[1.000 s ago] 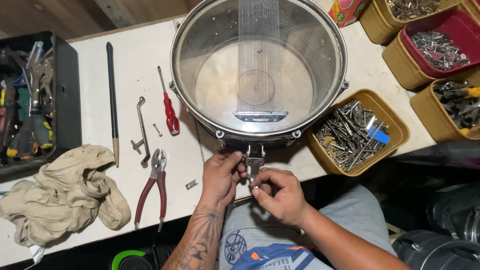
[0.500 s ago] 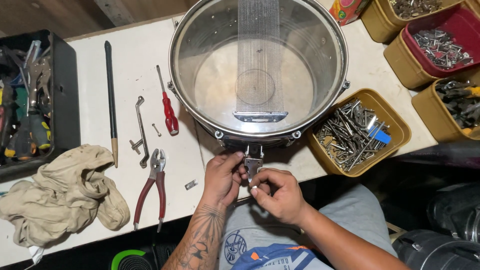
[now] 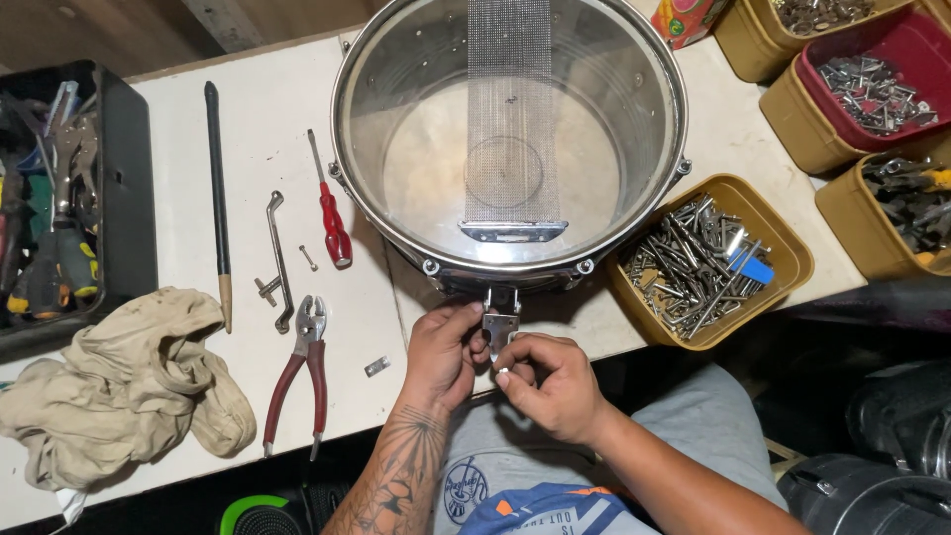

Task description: Repairing a snare drum by attaching a metal throw-off bracket using small screws

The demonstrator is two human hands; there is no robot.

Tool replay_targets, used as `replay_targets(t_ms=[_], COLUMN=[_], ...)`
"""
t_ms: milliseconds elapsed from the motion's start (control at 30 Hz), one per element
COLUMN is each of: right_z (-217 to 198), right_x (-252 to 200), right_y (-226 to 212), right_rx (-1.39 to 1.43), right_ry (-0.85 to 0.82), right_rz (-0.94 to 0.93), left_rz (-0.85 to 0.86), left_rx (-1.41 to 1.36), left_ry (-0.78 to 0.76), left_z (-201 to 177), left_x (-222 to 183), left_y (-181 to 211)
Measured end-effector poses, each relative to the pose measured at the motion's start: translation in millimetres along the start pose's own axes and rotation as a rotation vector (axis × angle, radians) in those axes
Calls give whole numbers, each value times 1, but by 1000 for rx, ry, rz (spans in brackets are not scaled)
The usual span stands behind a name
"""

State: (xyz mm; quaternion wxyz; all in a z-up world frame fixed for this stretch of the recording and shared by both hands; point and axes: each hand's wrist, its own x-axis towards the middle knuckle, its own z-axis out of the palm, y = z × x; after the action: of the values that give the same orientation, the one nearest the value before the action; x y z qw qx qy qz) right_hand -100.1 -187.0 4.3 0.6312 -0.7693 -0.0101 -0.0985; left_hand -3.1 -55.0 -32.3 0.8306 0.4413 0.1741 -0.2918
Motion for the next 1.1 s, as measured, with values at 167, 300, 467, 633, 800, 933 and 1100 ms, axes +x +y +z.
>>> replay_targets(t_ms=[167, 300, 467, 633, 800, 933, 1100], right_z=[0, 0, 1, 0, 0, 2, 5], right_x=[0, 1, 0, 0, 0, -1, 5], right_y=[3, 0, 4, 4, 4, 15, 17], right_rx=[-25, -16, 0, -2, 7, 9, 150], right_ry=[0, -1, 1, -7, 1, 13, 119], right_rz=[-5, -12, -8, -10, 4, 66, 67], left_rz=[-5, -11, -32, -60, -49, -19, 30], left_rx=[-29, -31, -45, -45, -96, -80, 16], left_ry=[15, 34, 25, 60, 126, 49, -112], left_z=[-3, -5, -4, -1, 0, 0, -8], left_x=[5, 5, 4, 1, -3, -15, -17], left_y=[-6, -7, -7, -6, -5, 1, -5])
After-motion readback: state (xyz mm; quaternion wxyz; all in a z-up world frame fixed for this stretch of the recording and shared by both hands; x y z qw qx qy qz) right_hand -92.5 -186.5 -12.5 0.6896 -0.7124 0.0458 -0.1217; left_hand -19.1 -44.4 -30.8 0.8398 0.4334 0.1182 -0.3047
